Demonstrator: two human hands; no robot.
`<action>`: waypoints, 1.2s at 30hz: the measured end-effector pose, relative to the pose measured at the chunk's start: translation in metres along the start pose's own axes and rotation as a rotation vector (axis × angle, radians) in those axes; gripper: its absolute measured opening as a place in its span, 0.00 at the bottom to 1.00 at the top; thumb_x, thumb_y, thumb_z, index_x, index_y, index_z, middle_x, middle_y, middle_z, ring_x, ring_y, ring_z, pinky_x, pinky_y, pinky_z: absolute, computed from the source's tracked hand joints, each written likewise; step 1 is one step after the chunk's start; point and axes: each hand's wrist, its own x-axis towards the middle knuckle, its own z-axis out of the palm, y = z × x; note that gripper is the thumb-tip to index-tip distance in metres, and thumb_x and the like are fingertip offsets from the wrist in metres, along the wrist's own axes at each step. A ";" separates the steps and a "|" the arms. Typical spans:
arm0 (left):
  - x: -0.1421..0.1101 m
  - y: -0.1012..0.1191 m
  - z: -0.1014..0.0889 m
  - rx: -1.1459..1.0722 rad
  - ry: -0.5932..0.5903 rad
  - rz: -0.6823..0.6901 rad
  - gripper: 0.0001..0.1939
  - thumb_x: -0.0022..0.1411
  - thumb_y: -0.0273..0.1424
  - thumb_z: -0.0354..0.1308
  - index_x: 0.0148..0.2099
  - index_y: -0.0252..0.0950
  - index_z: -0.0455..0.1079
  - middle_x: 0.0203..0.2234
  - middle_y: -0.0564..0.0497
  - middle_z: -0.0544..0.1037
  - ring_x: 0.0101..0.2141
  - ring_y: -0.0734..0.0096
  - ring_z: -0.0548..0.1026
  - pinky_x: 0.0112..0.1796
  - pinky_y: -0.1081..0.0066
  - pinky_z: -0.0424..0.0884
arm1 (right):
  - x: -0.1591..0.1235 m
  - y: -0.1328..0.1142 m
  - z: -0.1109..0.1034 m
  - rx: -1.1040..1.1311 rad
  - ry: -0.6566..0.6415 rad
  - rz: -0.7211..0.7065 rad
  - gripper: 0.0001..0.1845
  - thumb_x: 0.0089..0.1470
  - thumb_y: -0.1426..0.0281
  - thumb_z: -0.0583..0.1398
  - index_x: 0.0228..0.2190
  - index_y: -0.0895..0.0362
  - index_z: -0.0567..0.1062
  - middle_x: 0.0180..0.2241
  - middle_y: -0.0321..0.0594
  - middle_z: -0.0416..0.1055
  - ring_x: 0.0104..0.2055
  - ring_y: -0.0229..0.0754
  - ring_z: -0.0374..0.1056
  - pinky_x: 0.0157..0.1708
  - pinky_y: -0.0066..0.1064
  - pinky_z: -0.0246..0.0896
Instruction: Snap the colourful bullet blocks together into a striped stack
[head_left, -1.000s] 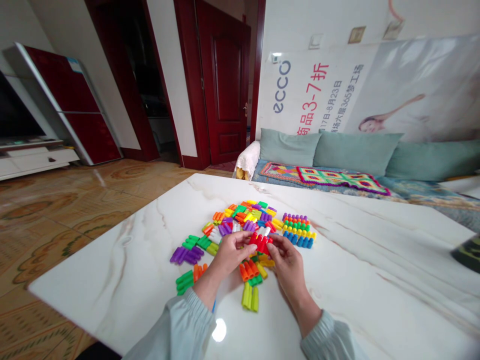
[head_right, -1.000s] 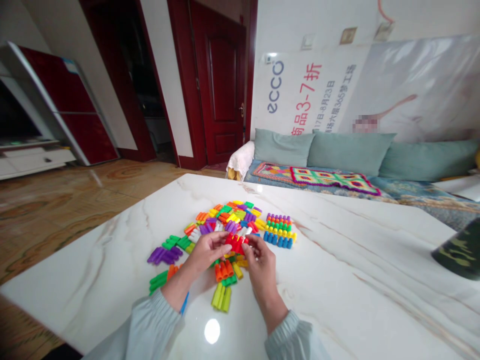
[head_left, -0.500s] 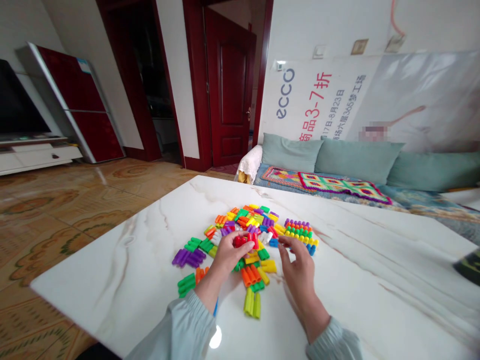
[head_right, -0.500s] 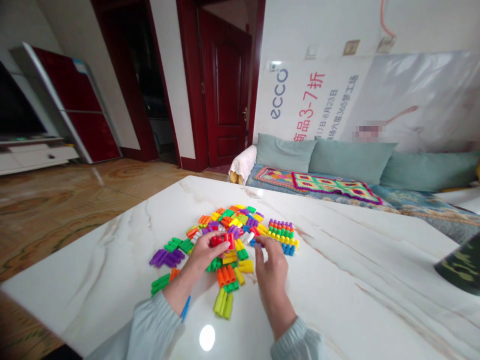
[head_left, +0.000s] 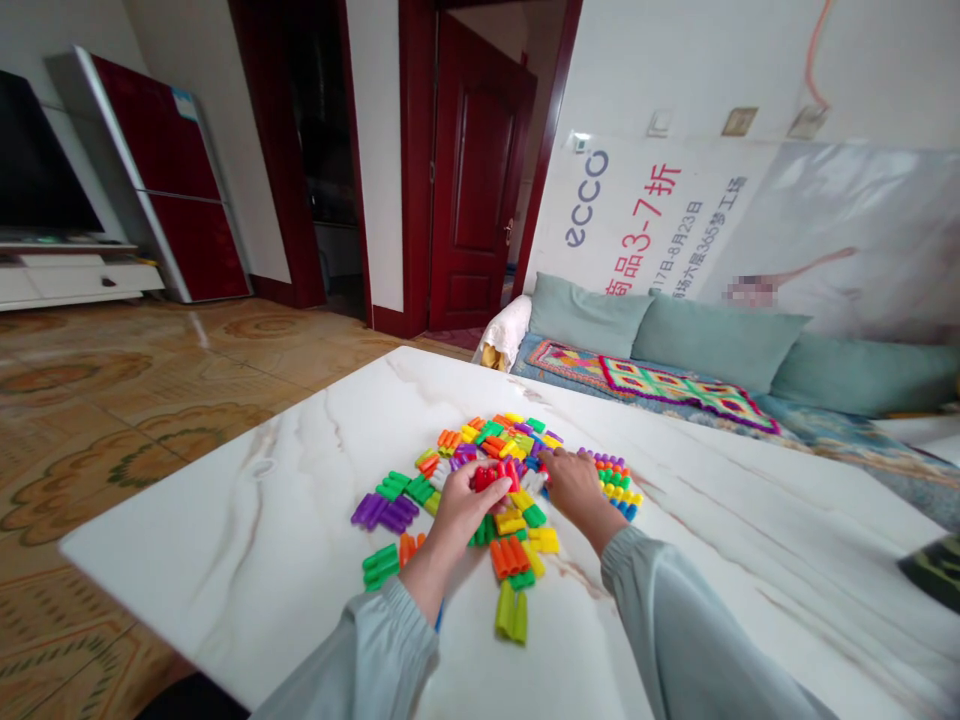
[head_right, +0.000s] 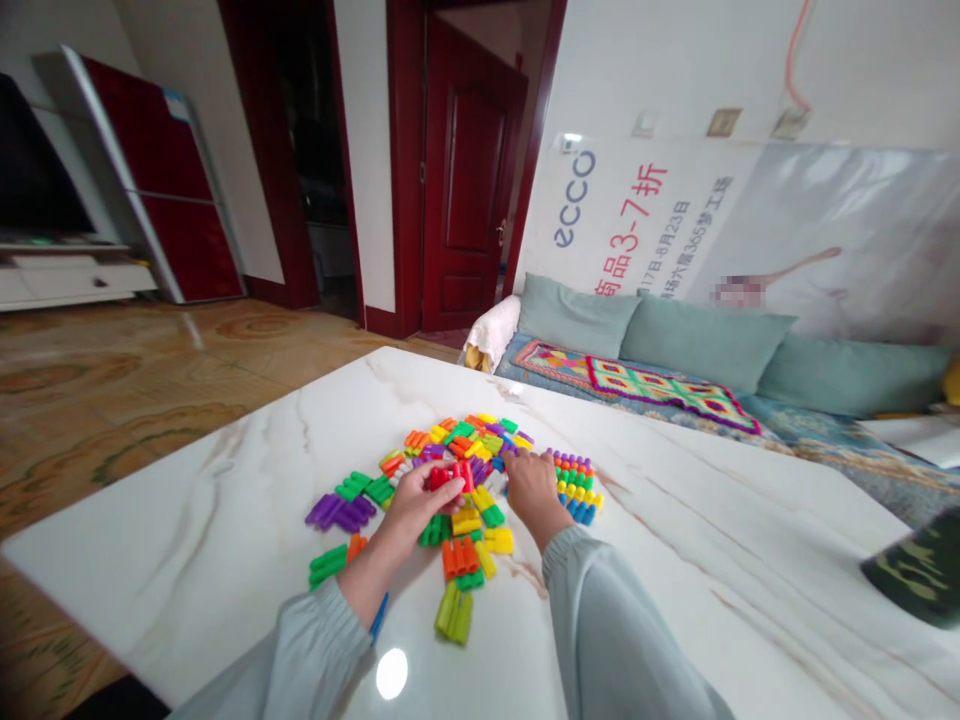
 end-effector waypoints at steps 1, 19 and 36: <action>0.000 -0.001 0.000 0.000 -0.003 0.008 0.28 0.43 0.36 0.73 0.46 0.30 0.71 0.26 0.49 0.79 0.24 0.72 0.77 0.26 0.75 0.74 | 0.000 -0.001 0.001 0.000 0.007 0.000 0.20 0.51 0.78 0.58 0.47 0.58 0.73 0.42 0.49 0.76 0.44 0.50 0.73 0.45 0.39 0.53; 0.005 -0.008 -0.005 0.128 -0.080 0.153 0.20 0.47 0.35 0.70 0.42 0.31 0.77 0.34 0.45 0.81 0.35 0.66 0.79 0.35 0.72 0.74 | -0.085 -0.021 0.024 1.288 0.559 0.423 0.24 0.45 0.49 0.65 0.33 0.57 0.71 0.22 0.37 0.73 0.20 0.39 0.67 0.22 0.30 0.63; 0.007 -0.011 -0.004 0.091 -0.101 0.136 0.21 0.43 0.33 0.72 0.41 0.31 0.77 0.32 0.44 0.82 0.34 0.64 0.80 0.37 0.70 0.75 | -0.095 0.029 0.056 0.738 0.492 0.441 0.15 0.49 0.64 0.55 0.35 0.55 0.78 0.30 0.42 0.78 0.31 0.45 0.72 0.32 0.35 0.65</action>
